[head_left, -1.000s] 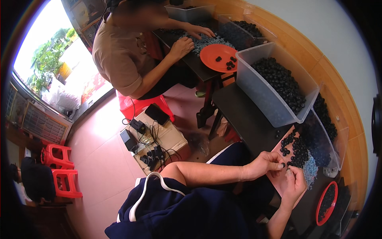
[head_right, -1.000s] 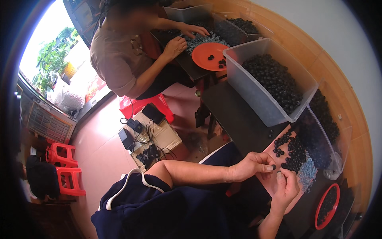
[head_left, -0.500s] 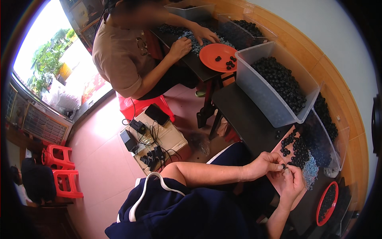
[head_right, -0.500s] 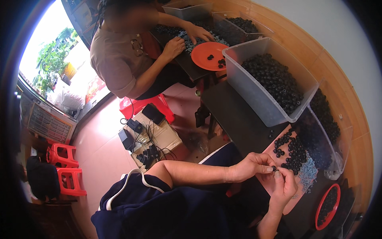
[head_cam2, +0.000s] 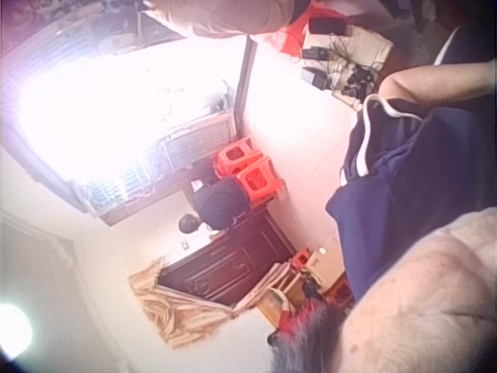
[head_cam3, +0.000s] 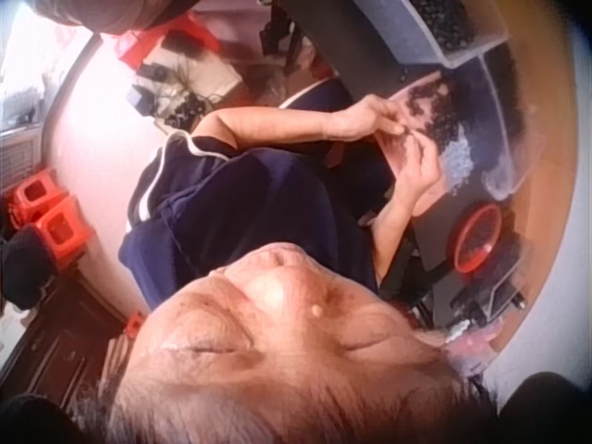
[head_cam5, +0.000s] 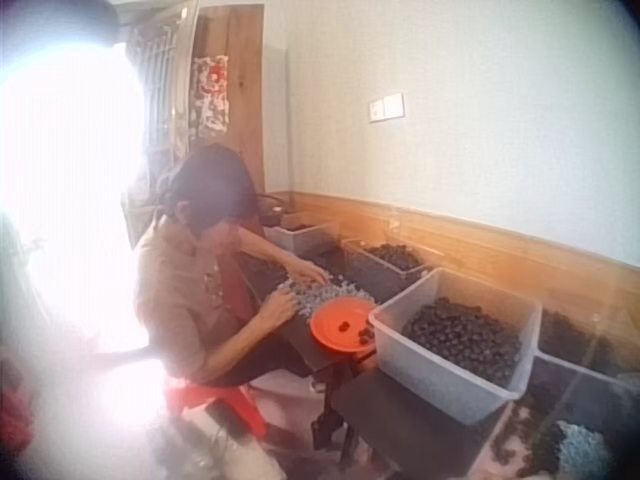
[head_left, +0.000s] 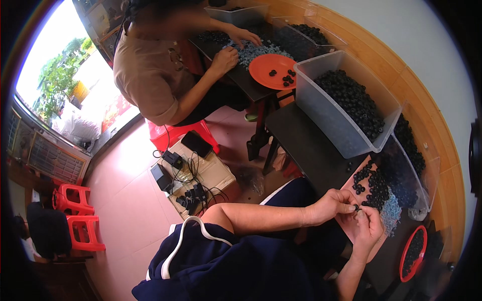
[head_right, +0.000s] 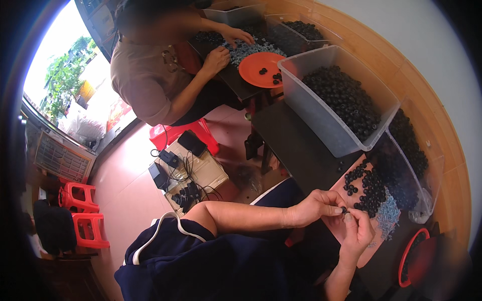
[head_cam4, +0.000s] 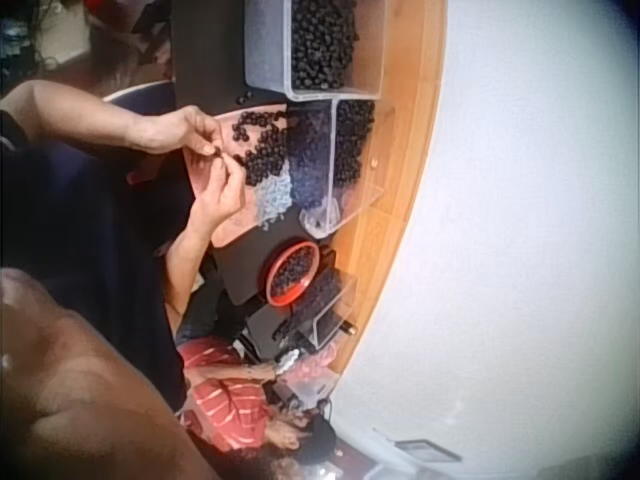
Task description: The person sorts small black plastic components by hand, placing them from a work table into different plastic bins and a red tray.
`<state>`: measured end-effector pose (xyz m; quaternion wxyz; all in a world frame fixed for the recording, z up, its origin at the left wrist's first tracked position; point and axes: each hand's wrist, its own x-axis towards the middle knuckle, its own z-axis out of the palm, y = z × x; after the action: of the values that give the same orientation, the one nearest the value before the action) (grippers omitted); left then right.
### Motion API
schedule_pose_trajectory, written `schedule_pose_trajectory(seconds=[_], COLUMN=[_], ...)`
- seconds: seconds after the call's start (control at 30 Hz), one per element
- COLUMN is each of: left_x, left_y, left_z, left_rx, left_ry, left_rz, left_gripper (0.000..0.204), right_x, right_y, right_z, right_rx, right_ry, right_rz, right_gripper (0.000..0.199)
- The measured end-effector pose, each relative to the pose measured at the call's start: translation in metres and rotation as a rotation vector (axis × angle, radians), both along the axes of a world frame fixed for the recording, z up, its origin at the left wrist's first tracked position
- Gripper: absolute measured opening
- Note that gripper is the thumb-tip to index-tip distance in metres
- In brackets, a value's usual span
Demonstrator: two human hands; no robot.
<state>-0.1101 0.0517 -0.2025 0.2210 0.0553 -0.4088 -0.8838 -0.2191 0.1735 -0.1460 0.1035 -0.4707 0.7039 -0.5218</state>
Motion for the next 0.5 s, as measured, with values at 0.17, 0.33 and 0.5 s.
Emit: schedule_pose_trajectory(seconds=[0.17, 0.33, 0.5], left_x=[0.002, -0.002, 0.007], left_y=[0.003, 0.007, 0.001], left_z=[0.001, 0.001, 0.006], left_rx=[0.000, 0.014, -0.012], left_ry=[-0.008, 0.020, -0.090], left_rz=[0.003, -0.010, 0.033], left_gripper=[0.008, 0.008, 0.009], right_x=[0.000, -0.003, -0.005], right_y=[0.003, 0.006, -0.002], right_z=[0.000, -0.002, 0.008], right_rx=[0.004, -0.022, 0.008], right_ry=[-0.019, -0.013, -0.143], right_rz=[0.015, -0.010, -0.020], right_gripper=[0.005, 0.006, 0.007])
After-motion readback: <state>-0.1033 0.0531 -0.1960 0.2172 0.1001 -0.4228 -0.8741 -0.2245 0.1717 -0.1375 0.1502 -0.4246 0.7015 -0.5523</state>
